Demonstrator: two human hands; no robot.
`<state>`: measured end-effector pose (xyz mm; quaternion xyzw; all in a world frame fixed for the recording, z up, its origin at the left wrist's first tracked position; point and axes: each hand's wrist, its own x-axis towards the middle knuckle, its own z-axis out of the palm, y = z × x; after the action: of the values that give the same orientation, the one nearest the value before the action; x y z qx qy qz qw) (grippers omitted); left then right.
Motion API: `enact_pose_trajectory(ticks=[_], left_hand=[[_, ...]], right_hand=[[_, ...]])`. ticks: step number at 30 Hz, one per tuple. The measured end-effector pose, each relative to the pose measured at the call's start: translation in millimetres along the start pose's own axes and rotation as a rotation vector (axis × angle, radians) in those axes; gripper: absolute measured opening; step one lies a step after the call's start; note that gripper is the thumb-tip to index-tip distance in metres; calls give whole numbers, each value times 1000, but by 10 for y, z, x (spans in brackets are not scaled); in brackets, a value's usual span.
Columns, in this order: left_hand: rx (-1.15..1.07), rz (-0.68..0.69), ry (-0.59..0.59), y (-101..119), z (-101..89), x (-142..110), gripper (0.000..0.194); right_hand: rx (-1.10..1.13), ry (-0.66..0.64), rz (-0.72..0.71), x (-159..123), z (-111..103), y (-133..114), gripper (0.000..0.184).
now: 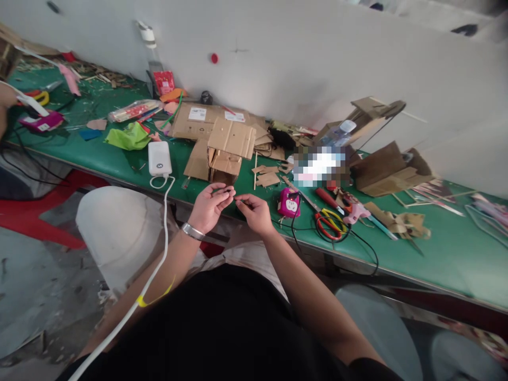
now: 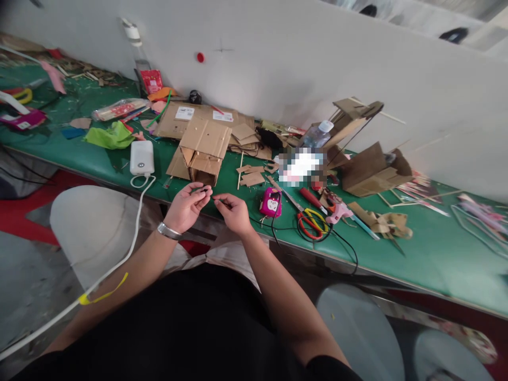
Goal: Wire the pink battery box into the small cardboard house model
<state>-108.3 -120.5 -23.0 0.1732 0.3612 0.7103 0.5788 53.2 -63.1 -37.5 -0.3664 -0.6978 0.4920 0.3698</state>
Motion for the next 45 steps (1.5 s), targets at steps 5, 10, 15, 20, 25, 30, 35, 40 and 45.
enact_pose_trajectory(ticks=[5,10,15,20,25,30,35,40,45], left_hand=[[6,27,5,-23,-4,-3,27],[-7,-7,63,13,-22,-4,23],[-47,-38,81,46,-29,-15,17],[-91,-60,81,61,-16,-8,12],[-97,-78,98,91,3,-10,10],[-125,-72,113,94,-8,-14,9],[-147,-66,147,90,-8,-6,7],[-135,-66,116,90,21,-9,19],[-114,-49,85,80,16,-13,31]], right_hand=[[-32,3,2,-2,-8,-8,40],[-55,14,-8,2,-4,-20,38],[-70,32,-4,8,3,-35,39],[-54,34,-2,7,5,-38,39],[-38,29,-12,1,2,-36,38],[-43,37,-12,1,-3,-47,38],[-41,37,-8,-2,-5,-50,39],[-32,28,-7,-6,-8,-28,39],[-38,32,1,1,0,-19,42]])
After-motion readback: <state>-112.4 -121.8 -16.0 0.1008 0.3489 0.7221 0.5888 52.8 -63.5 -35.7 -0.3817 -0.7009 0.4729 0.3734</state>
